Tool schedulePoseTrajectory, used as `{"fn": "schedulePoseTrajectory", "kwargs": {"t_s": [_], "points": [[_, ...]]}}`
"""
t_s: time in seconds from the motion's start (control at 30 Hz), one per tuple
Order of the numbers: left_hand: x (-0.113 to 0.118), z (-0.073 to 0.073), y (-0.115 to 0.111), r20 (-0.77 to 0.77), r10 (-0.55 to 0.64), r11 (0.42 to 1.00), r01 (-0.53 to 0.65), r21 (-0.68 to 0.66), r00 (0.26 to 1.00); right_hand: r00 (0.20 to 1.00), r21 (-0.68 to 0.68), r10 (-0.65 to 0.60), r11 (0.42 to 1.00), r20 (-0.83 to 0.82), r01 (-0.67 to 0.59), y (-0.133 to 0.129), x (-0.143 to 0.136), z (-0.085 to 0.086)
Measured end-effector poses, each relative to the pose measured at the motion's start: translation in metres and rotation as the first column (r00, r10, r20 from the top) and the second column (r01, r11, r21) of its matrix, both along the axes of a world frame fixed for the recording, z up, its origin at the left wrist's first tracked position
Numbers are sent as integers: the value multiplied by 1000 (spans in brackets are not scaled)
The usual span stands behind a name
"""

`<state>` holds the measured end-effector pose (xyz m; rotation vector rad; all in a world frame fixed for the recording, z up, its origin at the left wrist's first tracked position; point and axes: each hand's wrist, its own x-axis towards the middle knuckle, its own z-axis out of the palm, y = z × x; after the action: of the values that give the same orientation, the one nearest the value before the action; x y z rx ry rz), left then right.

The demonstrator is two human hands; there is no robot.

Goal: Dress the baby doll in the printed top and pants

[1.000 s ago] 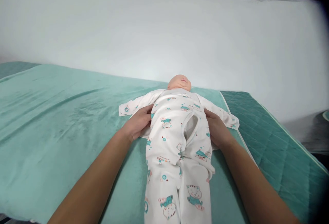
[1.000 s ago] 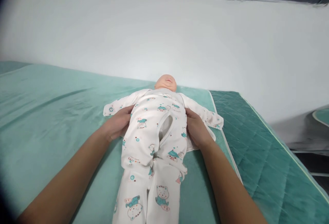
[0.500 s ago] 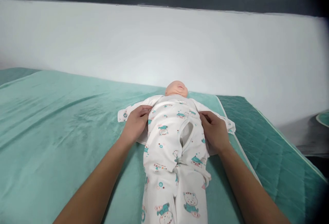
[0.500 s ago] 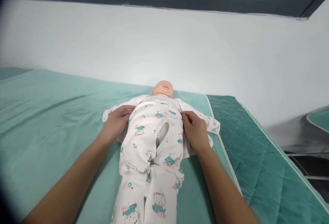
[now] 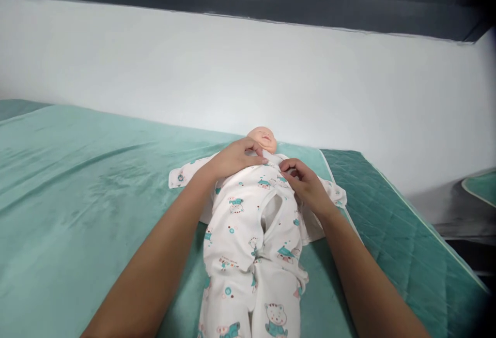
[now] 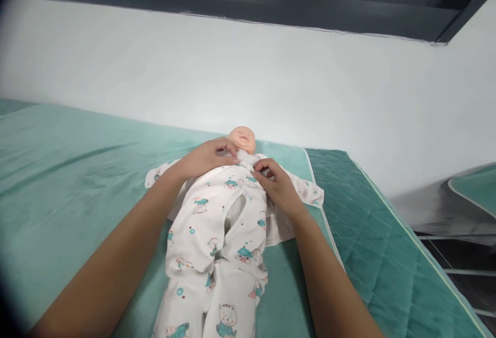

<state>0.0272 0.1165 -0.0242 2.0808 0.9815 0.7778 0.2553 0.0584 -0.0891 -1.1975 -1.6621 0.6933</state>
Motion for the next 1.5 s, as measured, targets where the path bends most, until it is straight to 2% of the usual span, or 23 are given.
{"fn": "schedulePoseTrajectory", "kwargs": {"t_s": [0.1, 0.23, 0.37, 0.5, 0.6, 0.7, 0.77, 0.87, 1.07, 1.13, 1.23, 1.3, 1.37, 1.43, 1.5], "points": [[0, 6, -4, -115, -20, 1000, 20, -6, 993, 996, -9, 70, 998, 63, -70, -2, 0, 5], [3, 10, -6, -200, -10, 1000, 10, 1, 980, 992, -34, 82, 996, 93, -79, -3, -2, 9], [11, 7, -2, -230, 45, 995, -23, 98, 972, 994, -127, 95, 988, 62, -86, -1, -1, 9], [16, 0, 3, -174, 130, 984, -107, 139, 976, 995, -211, 91, 974, 50, -79, 11, 2, 15], [16, -8, 6, -84, 207, 972, -194, 136, 975, 987, -173, 79, 983, 142, -53, 24, 3, 23], [14, -14, 8, -7, 232, 965, -229, 127, 973, 973, -27, -67, 997, 221, 75, 36, -1, 24], [13, -17, 9, 22, 234, 964, -235, 127, 972, 956, 49, -193, 981, 223, 187, 40, -7, 19], [12, -22, 11, 64, 263, 955, -269, 125, 963, 940, 53, -277, 961, 198, 271, 42, -15, 10], [14, -33, 15, 180, 370, 912, -393, 115, 912, 967, 92, -188, 980, 173, 174, 34, -7, 2], [14, -35, 15, 203, 358, 918, -384, 102, 911, 975, 62, -116, 992, 189, 107, 31, 1, 2], [12, -37, 14, 258, 268, 957, -288, 42, 928, 977, -12, -40, 999, 208, 44, 28, 7, 3], [9, -37, 13, 287, 207, 977, -215, -7, 935, 976, -34, -96, 994, 197, 104, 29, 6, 1], [6, -38, 12, 300, 176, 984, -176, -26, 937, 963, -24, -202, 978, 180, 209, 32, 2, -2], [4, -38, 11, 309, 176, 983, -182, -7, 935, 951, 2, -266, 963, 157, 269, 33, -2, -6], [1, -40, 9, 307, 220, 969, -244, 44, 926, 955, 44, -268, 963, 130, 264, 32, -4, -10]]}}
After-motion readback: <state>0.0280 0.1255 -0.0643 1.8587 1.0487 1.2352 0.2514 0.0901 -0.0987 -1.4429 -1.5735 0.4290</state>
